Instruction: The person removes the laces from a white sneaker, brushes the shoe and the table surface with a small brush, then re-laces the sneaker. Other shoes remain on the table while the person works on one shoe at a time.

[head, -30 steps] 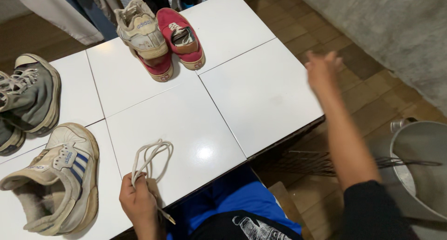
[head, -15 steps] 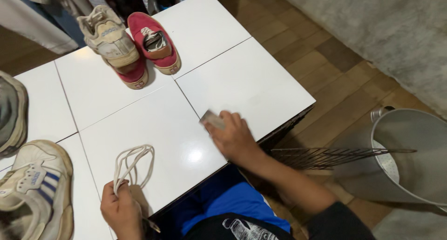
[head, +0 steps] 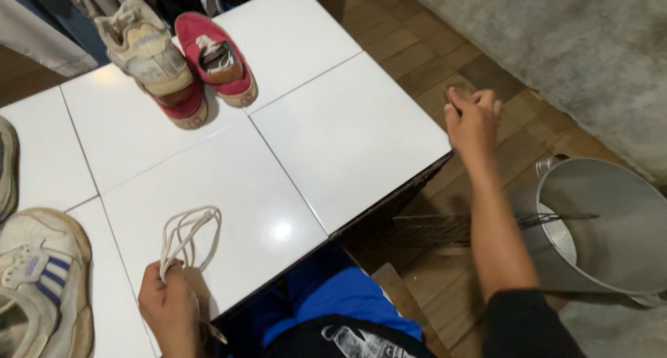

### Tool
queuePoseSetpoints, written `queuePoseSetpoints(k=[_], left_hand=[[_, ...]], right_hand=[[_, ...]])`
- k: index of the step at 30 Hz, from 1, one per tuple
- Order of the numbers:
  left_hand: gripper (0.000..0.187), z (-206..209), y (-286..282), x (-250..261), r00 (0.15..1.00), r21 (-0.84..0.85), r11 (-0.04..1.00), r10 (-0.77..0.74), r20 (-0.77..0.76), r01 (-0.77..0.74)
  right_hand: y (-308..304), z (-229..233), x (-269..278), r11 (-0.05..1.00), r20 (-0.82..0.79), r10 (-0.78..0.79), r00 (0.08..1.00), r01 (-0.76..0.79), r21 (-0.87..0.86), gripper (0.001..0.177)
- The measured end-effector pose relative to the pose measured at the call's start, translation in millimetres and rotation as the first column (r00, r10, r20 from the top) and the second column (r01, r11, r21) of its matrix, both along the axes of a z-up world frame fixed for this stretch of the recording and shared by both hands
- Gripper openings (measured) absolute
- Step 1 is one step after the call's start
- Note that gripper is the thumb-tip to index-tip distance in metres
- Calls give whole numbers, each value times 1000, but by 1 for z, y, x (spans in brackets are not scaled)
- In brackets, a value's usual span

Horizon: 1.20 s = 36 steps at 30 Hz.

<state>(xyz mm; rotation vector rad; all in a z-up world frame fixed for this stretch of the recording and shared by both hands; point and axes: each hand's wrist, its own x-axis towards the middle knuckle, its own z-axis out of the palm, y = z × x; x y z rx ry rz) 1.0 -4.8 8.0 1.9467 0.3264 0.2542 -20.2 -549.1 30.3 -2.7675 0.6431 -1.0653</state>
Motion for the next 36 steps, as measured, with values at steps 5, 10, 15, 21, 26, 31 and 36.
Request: queuePoseSetpoints(k=[5,10,15,21,26,31,36], left_hand=[[22,-5,-1,4,999,49,999,-11,36,9],[23,-9,3,6,1000,105,994,6,8,-6],[21,-4,7,6,999,118,993,-26,42,21],[23,4,4,0,998,15,998,-60,12,60],[16,4,-1,-3,997,-247,966,-67,35,74],[13,0,6,6,996,-295,951,-85,17,87],[20,-17,12,18,996,-6,997,-78,34,78]], right_hand=[[90,-4,7,927,-76,358,931,-345,145,40],[179,-27,-16,821,-39,565,824,-566,-77,42],[101,-53,-7,940,-91,335,938,-326,98,40],[-38,-55,-38,998,-180,-47,983,37,-58,36],[-17,-36,-38,988,135,146,980,-152,31,35],[57,-6,-6,921,126,330,935,-348,172,37],[122,-6,29,890,37,420,907,-420,177,38]])
